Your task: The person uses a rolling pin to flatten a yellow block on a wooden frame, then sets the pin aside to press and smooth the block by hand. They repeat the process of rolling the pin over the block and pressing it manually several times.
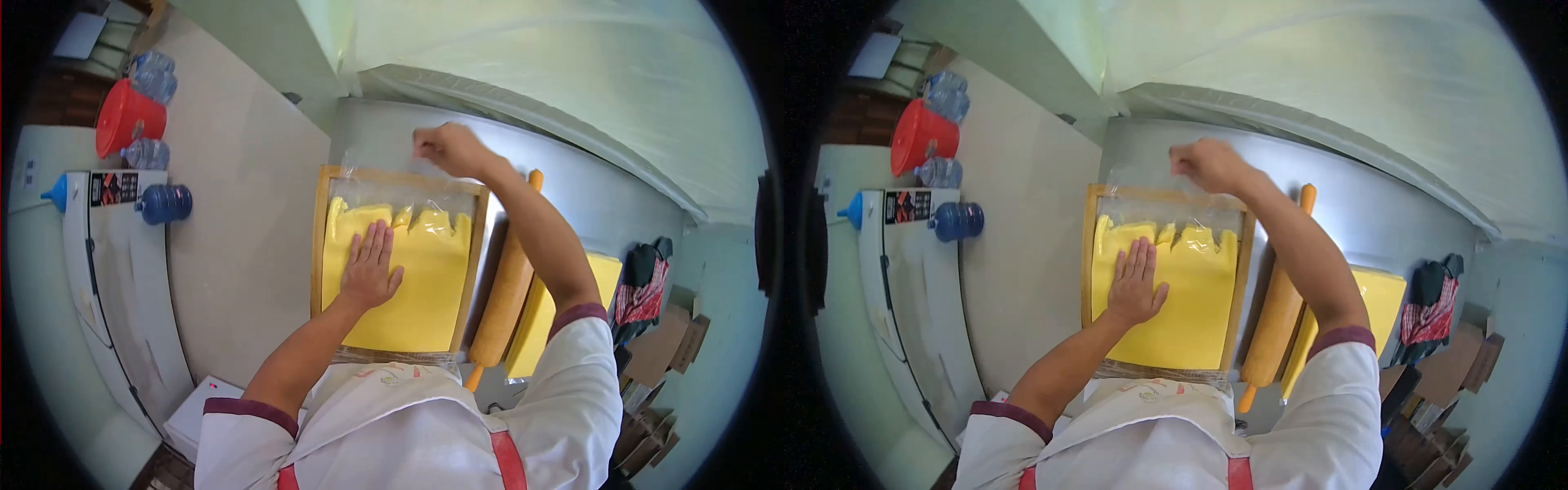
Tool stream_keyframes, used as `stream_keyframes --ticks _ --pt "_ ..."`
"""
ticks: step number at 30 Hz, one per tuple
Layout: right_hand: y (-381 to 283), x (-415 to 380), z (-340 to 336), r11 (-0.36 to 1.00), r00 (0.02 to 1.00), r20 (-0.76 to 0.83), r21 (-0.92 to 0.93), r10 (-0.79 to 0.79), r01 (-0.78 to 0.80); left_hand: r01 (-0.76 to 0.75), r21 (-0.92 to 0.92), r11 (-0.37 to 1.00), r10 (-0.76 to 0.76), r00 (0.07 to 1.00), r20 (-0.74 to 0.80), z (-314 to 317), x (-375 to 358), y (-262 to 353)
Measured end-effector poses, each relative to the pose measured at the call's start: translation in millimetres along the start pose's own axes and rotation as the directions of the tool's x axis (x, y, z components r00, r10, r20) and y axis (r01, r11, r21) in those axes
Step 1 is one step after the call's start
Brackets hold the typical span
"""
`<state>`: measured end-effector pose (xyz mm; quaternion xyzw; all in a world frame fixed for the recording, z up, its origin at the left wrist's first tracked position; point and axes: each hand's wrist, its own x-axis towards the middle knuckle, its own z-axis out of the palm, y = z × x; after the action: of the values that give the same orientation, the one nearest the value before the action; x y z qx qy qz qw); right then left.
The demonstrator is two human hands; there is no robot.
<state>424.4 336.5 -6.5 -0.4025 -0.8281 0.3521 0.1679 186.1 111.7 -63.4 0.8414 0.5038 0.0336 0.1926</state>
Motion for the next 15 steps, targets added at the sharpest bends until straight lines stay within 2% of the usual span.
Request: stream_keyframes --ticks 1,2,3,4,6,8,9,11,14,15 --pt "0 4 -9 1.000 0.999 -0.041 -0.019 0.023 -0.023 0.005 -0.005 1.000 -0.005 1.000 0.000 1 3 -1" --pt "31 12 1 0.995 0.964 -0.266 0.096 0.008 0.018 0.008 -0.002 1.000 -0.008 1.000 0.003 1 3 -1" --pt "35 18 -15 0.984 0.932 -0.316 0.057 0.177 -0.168 0.006 0.004 1.000 -0.006 1.000 0.007 0 2 0" --pt "45 26 -22 0.970 0.887 -0.396 0.125 0.239 -0.206 -0.001 0.017 1.000 0.001 1.000 0.006 -1 3 -1" --pt "52 40 -21 0.956 0.944 -0.180 0.151 0.278 -0.252 0.001 0.032 0.999 -0.001 1.000 0.000 2 5 -1" --pt "20 60 -8 0.952 0.950 0.068 0.009 0.306 -0.307 -0.001 0.053 0.999 0.001 1.000 0.008 2 2 -2" --pt "1 69 3 0.944 0.924 0.192 -0.071 0.330 -0.322 -0.004 0.065 0.998 0.003 1.000 0.011 2 1 -2" --pt "-3 104 37 0.921 0.827 0.428 -0.297 0.365 -0.253 -0.002 0.060 0.998 0.001 1.000 0.012 1 5 -1" --pt "-24 127 55 0.988 0.792 0.602 0.032 0.101 -0.150 0.006 0.025 1.000 -0.007 1.000 0.013 0 4 -2" --pt "-30 129 56 0.983 0.854 0.519 0.148 0.017 -0.110 0.003 0.023 1.000 -0.003 1.000 0.003 0 4 -1"
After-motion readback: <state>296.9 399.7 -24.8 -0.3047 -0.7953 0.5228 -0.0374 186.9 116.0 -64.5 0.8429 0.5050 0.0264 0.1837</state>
